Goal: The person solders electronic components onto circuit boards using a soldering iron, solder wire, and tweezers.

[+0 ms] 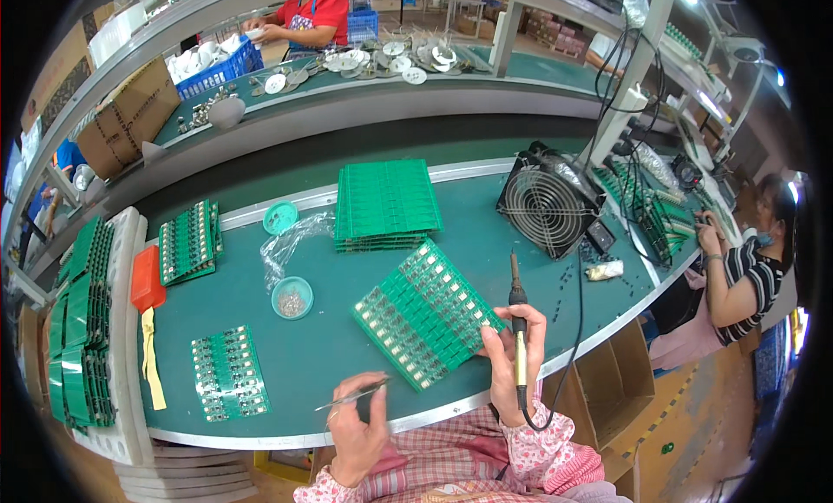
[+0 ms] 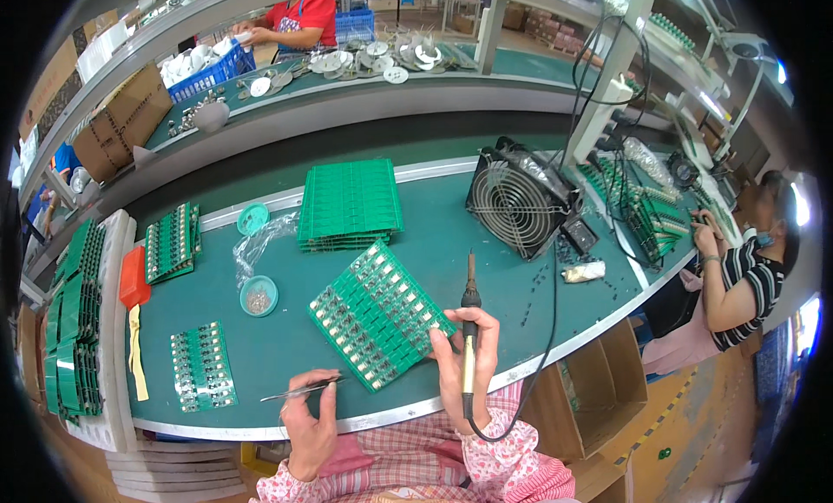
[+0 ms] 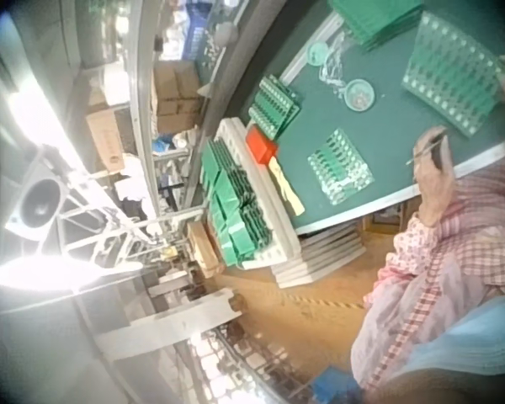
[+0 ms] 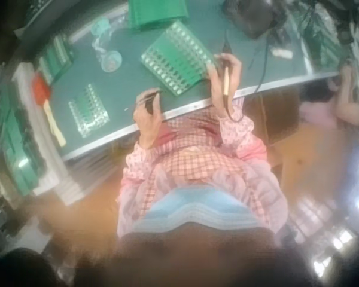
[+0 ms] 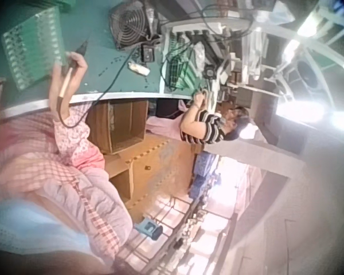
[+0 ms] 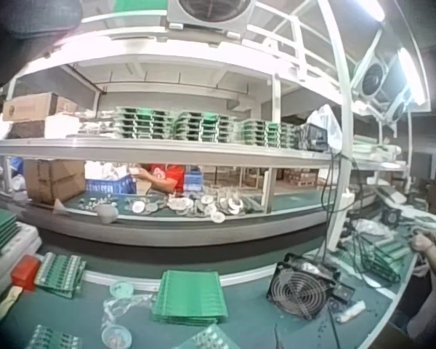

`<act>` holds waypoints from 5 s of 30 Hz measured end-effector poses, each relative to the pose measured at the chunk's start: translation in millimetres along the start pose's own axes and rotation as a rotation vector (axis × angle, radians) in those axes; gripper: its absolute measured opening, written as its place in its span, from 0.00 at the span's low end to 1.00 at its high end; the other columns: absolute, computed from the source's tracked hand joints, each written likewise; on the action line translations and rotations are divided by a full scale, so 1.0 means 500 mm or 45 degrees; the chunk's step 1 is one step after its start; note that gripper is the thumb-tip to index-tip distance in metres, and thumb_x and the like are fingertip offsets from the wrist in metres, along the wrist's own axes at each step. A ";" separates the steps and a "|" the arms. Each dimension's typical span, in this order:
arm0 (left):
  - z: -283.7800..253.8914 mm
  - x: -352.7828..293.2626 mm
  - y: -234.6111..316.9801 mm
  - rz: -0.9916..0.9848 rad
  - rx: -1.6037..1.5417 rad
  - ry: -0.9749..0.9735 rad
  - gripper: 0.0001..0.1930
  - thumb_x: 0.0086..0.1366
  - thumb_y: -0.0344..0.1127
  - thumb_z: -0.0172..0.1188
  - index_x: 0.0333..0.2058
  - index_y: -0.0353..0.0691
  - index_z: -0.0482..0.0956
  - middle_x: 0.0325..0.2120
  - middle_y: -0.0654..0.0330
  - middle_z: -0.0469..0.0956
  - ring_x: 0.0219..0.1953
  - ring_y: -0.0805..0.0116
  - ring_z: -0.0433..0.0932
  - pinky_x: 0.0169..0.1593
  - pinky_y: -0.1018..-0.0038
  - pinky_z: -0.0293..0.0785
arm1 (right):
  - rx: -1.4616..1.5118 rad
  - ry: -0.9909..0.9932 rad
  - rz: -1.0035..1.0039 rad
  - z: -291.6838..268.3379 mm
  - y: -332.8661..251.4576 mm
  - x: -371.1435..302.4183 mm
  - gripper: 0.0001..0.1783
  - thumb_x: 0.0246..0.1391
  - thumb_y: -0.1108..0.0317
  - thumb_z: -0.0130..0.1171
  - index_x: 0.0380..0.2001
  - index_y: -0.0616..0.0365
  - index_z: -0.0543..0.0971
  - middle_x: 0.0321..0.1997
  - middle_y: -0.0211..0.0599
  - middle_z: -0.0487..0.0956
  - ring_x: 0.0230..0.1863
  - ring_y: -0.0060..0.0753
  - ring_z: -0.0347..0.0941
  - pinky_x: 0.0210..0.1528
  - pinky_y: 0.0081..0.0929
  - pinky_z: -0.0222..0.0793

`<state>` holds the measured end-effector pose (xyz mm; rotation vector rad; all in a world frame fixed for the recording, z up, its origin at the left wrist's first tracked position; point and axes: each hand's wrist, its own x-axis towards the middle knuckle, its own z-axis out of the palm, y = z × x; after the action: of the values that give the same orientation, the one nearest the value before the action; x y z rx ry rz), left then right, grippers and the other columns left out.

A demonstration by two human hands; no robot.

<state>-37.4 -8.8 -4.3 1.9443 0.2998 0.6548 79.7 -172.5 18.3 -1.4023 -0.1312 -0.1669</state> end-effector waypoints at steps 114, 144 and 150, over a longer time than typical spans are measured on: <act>0.032 0.099 -0.012 0.192 0.420 -0.087 0.11 0.58 0.20 0.65 0.40 0.36 0.79 0.37 0.56 0.82 0.36 0.53 0.79 0.41 0.65 0.73 | -0.656 -0.378 -0.533 -0.084 0.014 -0.028 0.18 0.52 0.83 0.65 0.46 0.61 0.75 0.37 0.43 0.85 0.37 0.40 0.81 0.40 0.31 0.75; 0.032 0.097 -0.022 0.251 0.438 -0.083 0.12 0.56 0.19 0.66 0.39 0.36 0.79 0.37 0.56 0.82 0.36 0.53 0.79 0.41 0.65 0.73 | 0.006 -0.670 -0.104 -0.019 0.019 -0.028 0.12 0.66 0.72 0.57 0.47 0.61 0.67 0.34 0.47 0.86 0.37 0.32 0.85 0.36 0.24 0.78; 0.034 0.099 -0.016 0.244 0.428 -0.068 0.12 0.56 0.19 0.66 0.40 0.37 0.79 0.37 0.56 0.82 0.36 0.53 0.78 0.41 0.64 0.73 | 0.022 -0.689 -0.107 -0.022 0.026 -0.028 0.11 0.65 0.72 0.57 0.47 0.61 0.68 0.34 0.47 0.86 0.36 0.30 0.85 0.35 0.22 0.78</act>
<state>13.2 5.5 -1.5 2.3298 0.2012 0.7099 68.5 -180.8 1.3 -1.3976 -0.6377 0.1485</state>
